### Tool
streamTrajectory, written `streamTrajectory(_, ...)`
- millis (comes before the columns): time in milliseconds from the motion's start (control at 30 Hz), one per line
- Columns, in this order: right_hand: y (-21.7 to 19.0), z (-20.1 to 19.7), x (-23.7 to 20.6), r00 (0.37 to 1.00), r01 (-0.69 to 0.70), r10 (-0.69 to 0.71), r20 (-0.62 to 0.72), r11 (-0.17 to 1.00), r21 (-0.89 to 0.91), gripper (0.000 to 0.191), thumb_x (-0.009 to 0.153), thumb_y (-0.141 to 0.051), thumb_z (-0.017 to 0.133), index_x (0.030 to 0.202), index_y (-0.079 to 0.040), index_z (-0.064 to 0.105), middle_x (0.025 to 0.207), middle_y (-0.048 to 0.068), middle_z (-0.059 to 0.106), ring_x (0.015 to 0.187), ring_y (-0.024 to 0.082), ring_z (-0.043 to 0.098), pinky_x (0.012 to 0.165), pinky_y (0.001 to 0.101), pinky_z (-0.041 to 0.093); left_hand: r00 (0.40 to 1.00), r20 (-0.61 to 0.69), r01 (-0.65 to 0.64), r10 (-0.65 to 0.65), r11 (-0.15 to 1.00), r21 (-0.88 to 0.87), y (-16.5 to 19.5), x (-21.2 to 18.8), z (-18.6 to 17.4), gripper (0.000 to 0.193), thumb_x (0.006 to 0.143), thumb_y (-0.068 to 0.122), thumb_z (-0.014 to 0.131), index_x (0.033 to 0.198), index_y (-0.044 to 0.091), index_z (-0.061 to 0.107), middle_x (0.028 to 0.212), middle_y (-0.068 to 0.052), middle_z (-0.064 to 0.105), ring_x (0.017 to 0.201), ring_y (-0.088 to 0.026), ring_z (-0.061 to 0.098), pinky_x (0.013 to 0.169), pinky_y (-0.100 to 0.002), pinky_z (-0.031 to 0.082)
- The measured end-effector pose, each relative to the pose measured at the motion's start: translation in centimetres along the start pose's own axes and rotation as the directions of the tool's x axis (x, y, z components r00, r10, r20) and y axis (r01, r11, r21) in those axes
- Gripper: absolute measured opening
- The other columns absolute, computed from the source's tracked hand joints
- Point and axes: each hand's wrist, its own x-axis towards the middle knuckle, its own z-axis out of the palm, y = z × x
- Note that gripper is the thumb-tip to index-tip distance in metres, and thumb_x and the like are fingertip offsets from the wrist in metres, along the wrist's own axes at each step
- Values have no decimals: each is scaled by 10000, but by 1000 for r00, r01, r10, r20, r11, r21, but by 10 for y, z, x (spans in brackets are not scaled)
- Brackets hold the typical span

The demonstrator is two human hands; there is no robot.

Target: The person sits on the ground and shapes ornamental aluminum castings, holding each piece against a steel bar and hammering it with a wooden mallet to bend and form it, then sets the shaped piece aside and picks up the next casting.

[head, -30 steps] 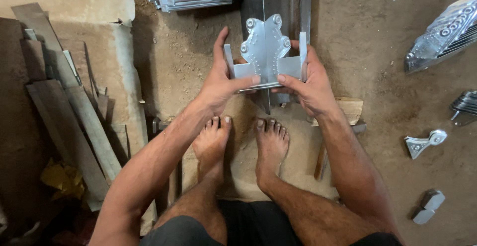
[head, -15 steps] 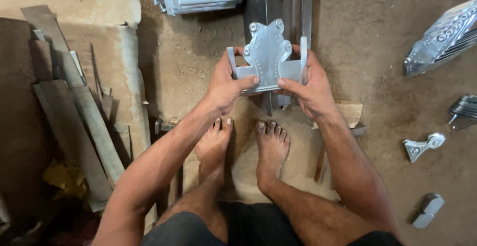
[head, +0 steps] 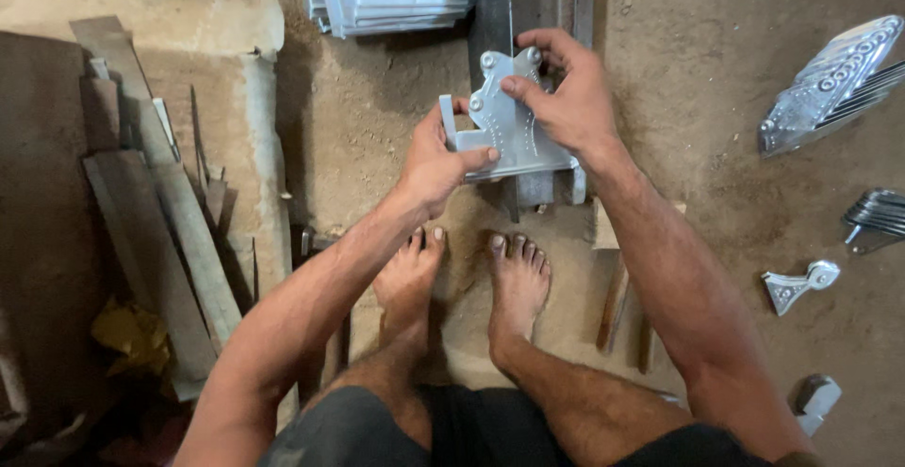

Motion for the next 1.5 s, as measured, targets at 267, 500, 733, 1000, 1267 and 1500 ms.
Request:
streamTrajectory(267,4,-1,-12,985,157,-159,-61,987,-39,495,874,-58,859,1307,7,629,1212,93,710,1120,149,675,952,303,541,787,59,-436,614,486,758,47,-12,25,749,940,93,722,1549,7,296,1524,-225,464,1445,-331,469,1213,-461,409)
streamTrajectory(500,11,7,-21,965,224,-230,-123,973,-62,364,1100,-172,609,1445,-56,602,1335,97,713,1204,207,657,1052,346,525,820,142,-128,554,-64,990,24,40,62,857,1064,642,425,1658,75,181,1712,-149,294,1569,-359,319,1242,-554,302)
streamTrajectory(733,-11,12,-13,986,58,-137,-97,818,-572,497,1129,-382,435,1561,-141,478,1560,57,538,1469,226,430,1200,504,203,805,239,-349,542,108,931,22,59,44,903,1098,654,364,1691,38,74,1765,-177,164,1648,-375,259,1251,-516,352)
streamTrajectory(1000,-19,12,18,1000,-24,6,-28,721,-693,688,1119,-569,257,1654,-142,323,1683,120,343,1562,304,274,1209,565,146,852,252,-439,459,363,822,45,74,39,1050,1064,759,372,1646,-29,-6,1731,-245,54,1622,-389,226,1305,-482,303)
streamTrajectory(1267,3,21,14,998,-60,67,-12,783,-619,752,1101,-617,173,1644,-118,321,1706,112,338,1606,278,270,1273,559,118,846,256,-456,468,386,802,12,76,20,1047,1056,768,349,1656,-13,-6,1737,-214,19,1587,-347,177,1255,-421,282)
streamTrajectory(1500,34,45,-10,987,125,-150,-57,939,-319,674,1164,-558,300,1690,-137,285,1733,96,276,1639,281,206,1316,497,99,749,264,-543,608,334,771,-17,74,22,874,1096,625,409,1689,95,47,1749,-135,42,1612,-320,116,1312,-441,196)
